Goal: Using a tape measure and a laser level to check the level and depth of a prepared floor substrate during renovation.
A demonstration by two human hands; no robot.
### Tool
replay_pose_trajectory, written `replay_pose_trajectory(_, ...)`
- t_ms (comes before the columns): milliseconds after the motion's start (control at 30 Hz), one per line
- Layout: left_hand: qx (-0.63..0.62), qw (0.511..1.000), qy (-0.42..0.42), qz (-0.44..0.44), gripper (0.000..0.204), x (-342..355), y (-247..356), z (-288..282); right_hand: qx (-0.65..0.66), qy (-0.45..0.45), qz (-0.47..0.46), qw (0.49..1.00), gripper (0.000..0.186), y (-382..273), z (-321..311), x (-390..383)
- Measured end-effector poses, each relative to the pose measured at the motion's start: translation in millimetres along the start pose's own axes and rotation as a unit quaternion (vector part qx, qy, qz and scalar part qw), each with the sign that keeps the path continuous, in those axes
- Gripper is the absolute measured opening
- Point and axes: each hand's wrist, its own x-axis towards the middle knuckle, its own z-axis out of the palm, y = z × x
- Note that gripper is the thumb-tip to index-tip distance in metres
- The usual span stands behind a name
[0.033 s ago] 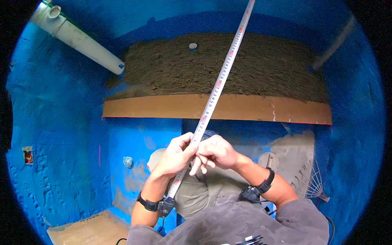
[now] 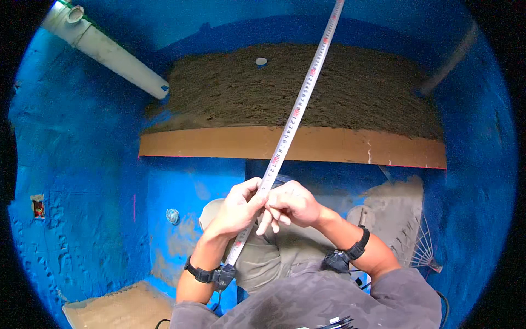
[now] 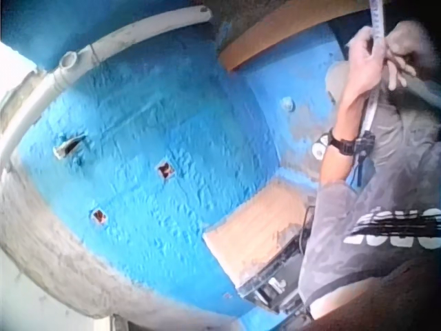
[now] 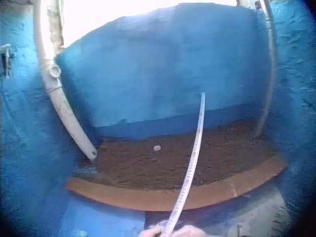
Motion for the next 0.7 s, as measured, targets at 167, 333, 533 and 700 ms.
replay_pose_trajectory(167,-0.033,0.999,-0.003,0.035,0.017,-1.1,-11.8,0.7,-0.029,0.010,0.008,1.000,0.038,-3.5,-2.6,-4.5)
replay_pose_trajectory(333,0.057,0.988,0.131,0.052,0.022,-20.8,21.1,-12.1,-0.153,0.146,0.044,0.976,0.034,-9.0,-36.5,-30.9)
replay_pose_trajectory(533,0.148,0.941,0.304,0.033,0.022,-92.5,73.9,-57.4,-0.511,0.319,0.122,0.789,0.037,48.7,-135.2,-108.9)
replay_pose_trajectory(700,0.235,0.827,0.508,0.058,0.023,-182.5,24.0,-111.7,-0.557,0.378,0.169,0.720,0.032,161.1,-197.1,-165.1)
